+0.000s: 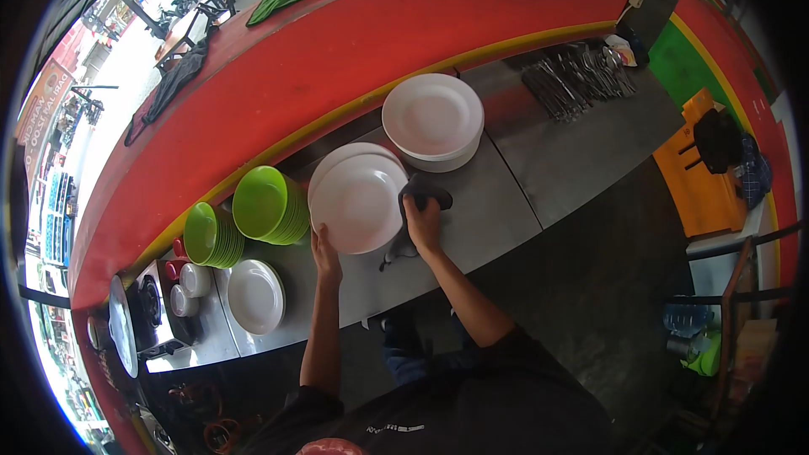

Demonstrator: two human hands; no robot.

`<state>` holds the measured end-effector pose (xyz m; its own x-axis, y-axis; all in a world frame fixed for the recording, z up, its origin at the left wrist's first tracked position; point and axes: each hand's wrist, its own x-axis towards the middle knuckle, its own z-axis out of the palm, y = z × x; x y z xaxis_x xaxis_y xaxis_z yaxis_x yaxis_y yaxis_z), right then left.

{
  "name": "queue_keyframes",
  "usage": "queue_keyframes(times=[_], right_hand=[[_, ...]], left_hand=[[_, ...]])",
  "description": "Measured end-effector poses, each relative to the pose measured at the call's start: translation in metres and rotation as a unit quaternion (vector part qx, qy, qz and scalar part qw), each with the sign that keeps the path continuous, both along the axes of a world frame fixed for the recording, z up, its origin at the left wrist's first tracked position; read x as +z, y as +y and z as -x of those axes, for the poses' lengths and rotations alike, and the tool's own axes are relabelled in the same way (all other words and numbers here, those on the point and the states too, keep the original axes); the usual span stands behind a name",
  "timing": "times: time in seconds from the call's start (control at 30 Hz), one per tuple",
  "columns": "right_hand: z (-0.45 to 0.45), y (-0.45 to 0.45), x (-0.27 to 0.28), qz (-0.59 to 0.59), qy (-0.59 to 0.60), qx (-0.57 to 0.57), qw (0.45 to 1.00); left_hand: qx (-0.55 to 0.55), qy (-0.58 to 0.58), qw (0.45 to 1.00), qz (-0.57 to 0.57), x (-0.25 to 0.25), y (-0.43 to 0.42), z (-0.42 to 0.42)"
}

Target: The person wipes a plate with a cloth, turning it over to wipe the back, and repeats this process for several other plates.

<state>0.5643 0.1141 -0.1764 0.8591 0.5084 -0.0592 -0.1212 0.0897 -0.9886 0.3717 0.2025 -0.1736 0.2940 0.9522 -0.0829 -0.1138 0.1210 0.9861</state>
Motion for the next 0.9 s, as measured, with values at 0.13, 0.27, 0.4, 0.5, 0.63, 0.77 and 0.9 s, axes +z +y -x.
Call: queue_keyframes(times=[0.13,0.27,0.4,0.5,0.63,0.77,0.9], right_hand=[[-0.017,0.016,-0.013,0.010,-0.025,0.019,0.999],[-0.013,0.023,-0.018,0.008,-0.035,-0.005,0.999],[-0.004,0.015,-0.040,0.007,-0.137,-0.036,0.990],[0.011,-0.010,-0.084,0.085,-0.182,-0.008,0.980],[0.059,-0.038,-0.094,0.166,-0.216,0.036,0.961],[0.114,-0.037,-0.077,0.140,-0.367,0.087,0.916],[0.175,-0.016,-0.081,0.157,-0.301,0.196,0.920]], left_hand=[[0.041,-0.046,0.998,-0.034,-0.019,0.014,-0.015],[0.100,-0.050,0.992,-0.050,-0.030,0.020,-0.026],[0.086,-0.077,0.992,-0.053,-0.032,0.019,-0.025],[0.104,-0.081,0.989,-0.063,-0.030,0.017,-0.027],[0.107,-0.087,0.989,-0.047,-0.021,0.013,-0.028],[0.139,-0.035,0.988,-0.062,-0.008,-0.006,0.001],[0.232,0.078,0.963,-0.113,0.001,-0.027,0.091]])
